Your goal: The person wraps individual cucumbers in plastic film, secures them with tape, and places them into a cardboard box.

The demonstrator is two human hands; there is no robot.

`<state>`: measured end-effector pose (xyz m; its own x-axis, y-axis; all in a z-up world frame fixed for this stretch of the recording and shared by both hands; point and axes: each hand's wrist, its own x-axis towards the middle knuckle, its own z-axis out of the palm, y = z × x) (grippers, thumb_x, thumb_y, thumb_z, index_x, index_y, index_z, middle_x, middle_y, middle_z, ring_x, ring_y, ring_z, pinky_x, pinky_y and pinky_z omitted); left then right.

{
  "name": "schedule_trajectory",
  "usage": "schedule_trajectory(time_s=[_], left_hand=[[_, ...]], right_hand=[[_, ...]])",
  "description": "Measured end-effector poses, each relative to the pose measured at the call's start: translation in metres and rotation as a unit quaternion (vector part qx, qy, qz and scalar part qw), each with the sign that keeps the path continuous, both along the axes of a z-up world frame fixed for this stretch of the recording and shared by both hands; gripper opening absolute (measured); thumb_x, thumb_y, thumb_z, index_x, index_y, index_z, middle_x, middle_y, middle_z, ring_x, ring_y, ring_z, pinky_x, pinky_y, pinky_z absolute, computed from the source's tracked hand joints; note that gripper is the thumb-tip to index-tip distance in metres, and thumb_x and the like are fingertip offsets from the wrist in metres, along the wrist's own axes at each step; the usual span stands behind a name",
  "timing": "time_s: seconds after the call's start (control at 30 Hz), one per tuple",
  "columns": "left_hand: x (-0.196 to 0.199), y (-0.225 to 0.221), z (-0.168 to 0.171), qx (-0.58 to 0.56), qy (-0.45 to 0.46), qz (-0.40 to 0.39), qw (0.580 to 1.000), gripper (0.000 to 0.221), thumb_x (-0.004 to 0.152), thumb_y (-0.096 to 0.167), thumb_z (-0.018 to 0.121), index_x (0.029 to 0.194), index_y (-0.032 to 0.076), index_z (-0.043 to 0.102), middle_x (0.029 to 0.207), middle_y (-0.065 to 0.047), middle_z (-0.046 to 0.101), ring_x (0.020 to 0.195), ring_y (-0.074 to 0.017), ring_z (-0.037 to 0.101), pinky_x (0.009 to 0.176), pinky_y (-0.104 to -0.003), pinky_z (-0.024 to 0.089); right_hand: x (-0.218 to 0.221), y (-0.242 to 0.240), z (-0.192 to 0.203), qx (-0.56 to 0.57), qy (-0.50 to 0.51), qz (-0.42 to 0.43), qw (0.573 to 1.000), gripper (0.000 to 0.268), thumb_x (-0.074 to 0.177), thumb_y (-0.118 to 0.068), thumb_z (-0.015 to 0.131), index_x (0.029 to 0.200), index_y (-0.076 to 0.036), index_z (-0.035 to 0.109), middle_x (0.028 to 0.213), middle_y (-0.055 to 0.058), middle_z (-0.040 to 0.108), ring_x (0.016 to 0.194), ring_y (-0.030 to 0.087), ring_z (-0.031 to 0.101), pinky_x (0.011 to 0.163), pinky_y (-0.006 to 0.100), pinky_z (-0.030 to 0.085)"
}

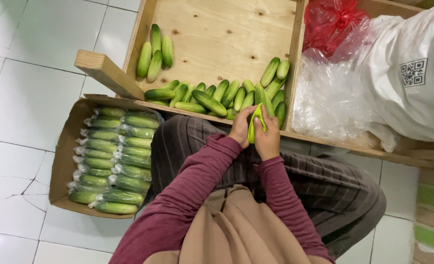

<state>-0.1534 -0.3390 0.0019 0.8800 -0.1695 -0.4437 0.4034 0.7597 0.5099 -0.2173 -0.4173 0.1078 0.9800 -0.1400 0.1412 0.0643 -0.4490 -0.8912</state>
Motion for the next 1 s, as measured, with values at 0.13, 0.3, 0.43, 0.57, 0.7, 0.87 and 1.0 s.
schedule_trajectory(time_s=[0.13, 0.3, 0.43, 0.57, 0.7, 0.87, 1.0], left_hand=[[0.005, 0.017, 0.018, 0.037, -0.014, 0.016, 0.999, 0.031, 0.097, 0.024, 0.060, 0.120, 0.006, 0.071, 0.110, -0.012, 0.073, 0.099, -0.0225, 0.069, 0.093, -0.036, 0.057], [0.016, 0.037, 0.029, 0.084, -0.001, 0.107, 0.991, 0.029, 0.093, 0.015, 0.054, 0.113, 0.004, 0.072, 0.091, -0.010, 0.073, 0.079, -0.0162, 0.069, 0.076, -0.030, 0.057], [0.007, 0.037, 0.050, 0.054, 0.032, 0.100, 0.993, 0.038, 0.092, 0.021, 0.048, 0.114, 0.005, 0.075, 0.089, -0.009, 0.075, 0.077, -0.0160, 0.068, 0.075, -0.028, 0.057], [-0.009, 0.021, 0.068, 0.054, -0.016, 0.035, 0.998, 0.039, 0.091, 0.015, 0.052, 0.121, 0.004, 0.075, 0.102, -0.013, 0.076, 0.090, -0.0194, 0.071, 0.086, -0.033, 0.059], [-0.018, 0.009, 0.052, -0.004, -0.040, -0.016, 0.999, 0.042, 0.095, 0.009, 0.051, 0.131, -0.002, 0.067, 0.112, -0.028, 0.072, 0.097, -0.0319, 0.073, 0.090, -0.043, 0.061], [-0.023, 0.012, 0.083, -0.033, -0.054, -0.039, 0.997, 0.040, 0.097, 0.010, 0.049, 0.130, -0.003, 0.068, 0.115, -0.033, 0.070, 0.103, -0.0373, 0.072, 0.092, -0.049, 0.060], [-0.027, 0.010, 0.113, -0.042, -0.075, -0.055, 0.995, 0.037, 0.100, 0.010, 0.056, 0.134, 0.001, 0.067, 0.119, -0.028, 0.070, 0.104, -0.0303, 0.072, 0.093, -0.043, 0.061]], right_hand=[[-0.005, 0.011, 0.014, -0.022, 0.007, 0.021, 1.000, 0.053, 0.106, -0.021, 0.060, 0.158, -0.020, 0.047, 0.115, 0.018, 0.057, 0.113, 0.032, 0.061, 0.101, 0.043, 0.046], [-0.028, 0.024, 0.025, -0.039, 0.049, 0.061, 0.996, 0.055, 0.105, -0.019, 0.057, 0.159, -0.018, 0.045, 0.117, 0.017, 0.058, 0.113, 0.033, 0.062, 0.101, 0.044, 0.048], [-0.040, 0.028, 0.038, -0.049, 0.040, 0.057, 0.996, 0.056, 0.105, -0.017, 0.055, 0.159, -0.014, 0.044, 0.117, 0.021, 0.059, 0.116, 0.038, 0.062, 0.101, 0.046, 0.048], [-0.026, 0.010, 0.025, -0.062, 0.014, 0.041, 0.997, 0.058, 0.105, -0.014, 0.055, 0.161, -0.008, 0.039, 0.114, 0.021, 0.058, 0.112, 0.037, 0.061, 0.100, 0.047, 0.047], [-0.011, 0.000, 0.045, -0.025, 0.068, 0.025, 0.997, 0.062, 0.104, -0.020, 0.057, 0.159, -0.002, 0.038, 0.123, 0.026, 0.058, 0.120, 0.039, 0.060, 0.103, 0.051, 0.046], [-0.003, -0.008, 0.032, 0.030, 0.075, -0.016, 0.997, 0.044, 0.106, -0.025, 0.057, 0.147, -0.008, 0.054, 0.117, 0.016, 0.065, 0.112, 0.028, 0.066, 0.098, 0.042, 0.051], [-0.005, -0.012, 0.020, 0.143, 0.093, -0.085, 0.982, 0.033, 0.112, -0.031, 0.045, 0.135, -0.012, 0.059, 0.105, 0.007, 0.069, 0.094, 0.017, 0.067, 0.088, 0.037, 0.054]])
